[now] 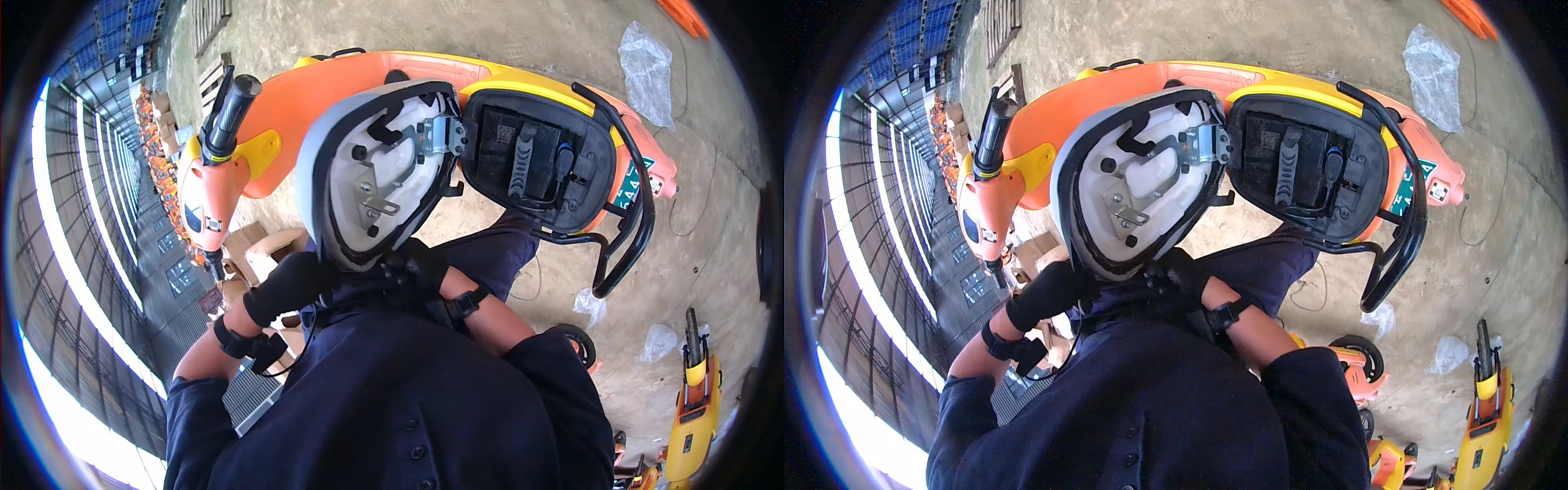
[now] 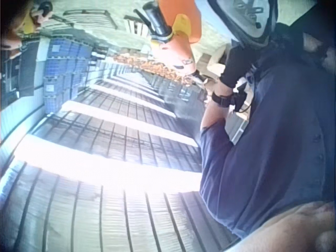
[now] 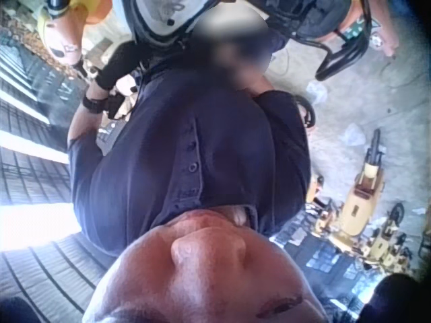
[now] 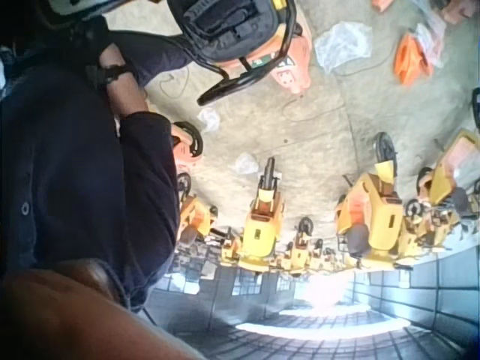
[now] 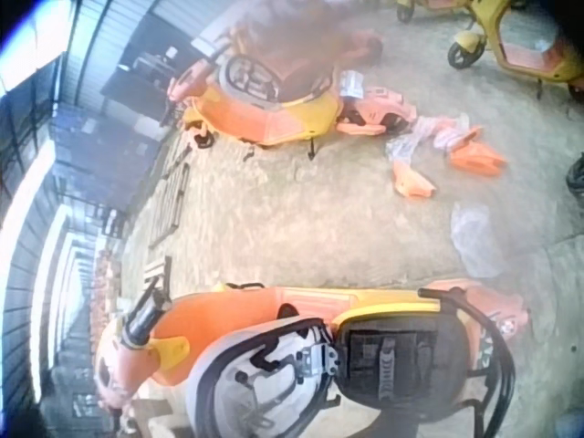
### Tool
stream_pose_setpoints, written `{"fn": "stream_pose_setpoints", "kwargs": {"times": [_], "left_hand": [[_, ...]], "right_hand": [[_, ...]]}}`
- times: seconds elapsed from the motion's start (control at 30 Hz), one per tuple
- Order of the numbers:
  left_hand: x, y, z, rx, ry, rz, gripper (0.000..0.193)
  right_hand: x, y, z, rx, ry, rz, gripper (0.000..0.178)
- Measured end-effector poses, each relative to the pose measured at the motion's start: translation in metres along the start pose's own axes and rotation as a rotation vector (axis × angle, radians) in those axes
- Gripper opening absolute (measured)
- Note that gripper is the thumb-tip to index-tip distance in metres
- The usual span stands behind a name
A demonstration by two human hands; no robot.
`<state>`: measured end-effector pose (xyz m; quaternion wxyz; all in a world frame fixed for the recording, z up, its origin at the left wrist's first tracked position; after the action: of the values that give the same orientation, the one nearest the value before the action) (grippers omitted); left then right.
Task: The person handles a silver cover on the seat of an orange scooter, opens the seat to look inside the compartment, and then closes it.
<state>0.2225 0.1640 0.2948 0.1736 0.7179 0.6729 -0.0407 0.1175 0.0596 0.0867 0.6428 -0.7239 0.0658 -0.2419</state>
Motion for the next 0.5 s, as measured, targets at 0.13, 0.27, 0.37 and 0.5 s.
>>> {"fn": "stream_pose_setpoints", "kwargs": {"times": [0.13,0.27,0.37,0.5], "left_hand": [[-0.008,-0.006,-0.001,0.048,0.238,-0.096,0.011],[0.004,0.004,0.001,-0.018,0.217,0.251,0.012],[0.015,0.003,-0.002,-0.147,0.147,0.155,0.015],[0.024,-0.009,-0.001,-0.283,0.112,0.123,0.016]], "right_hand": [[0.002,-0.006,-0.003,-0.131,-0.067,0.197,0.028],[0.005,-0.005,0.018,-0.125,-0.127,0.385,0.027],[0.017,-0.006,0.021,-0.148,-0.189,0.202,0.023],[0.06,-0.001,0.004,-0.043,-0.151,-1.082,0.032]]}}
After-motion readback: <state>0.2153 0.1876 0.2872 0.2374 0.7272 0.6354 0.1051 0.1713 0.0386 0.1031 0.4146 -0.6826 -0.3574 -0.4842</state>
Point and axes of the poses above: each hand's wrist, its own z-axis towards the middle knuckle, its own y-axis out of the back of the hand, x = y × z, the point moved 1 cm from there along z, towards the middle knuckle, and after that the axes turned 12 degrees about x, right-handed, at the moved point
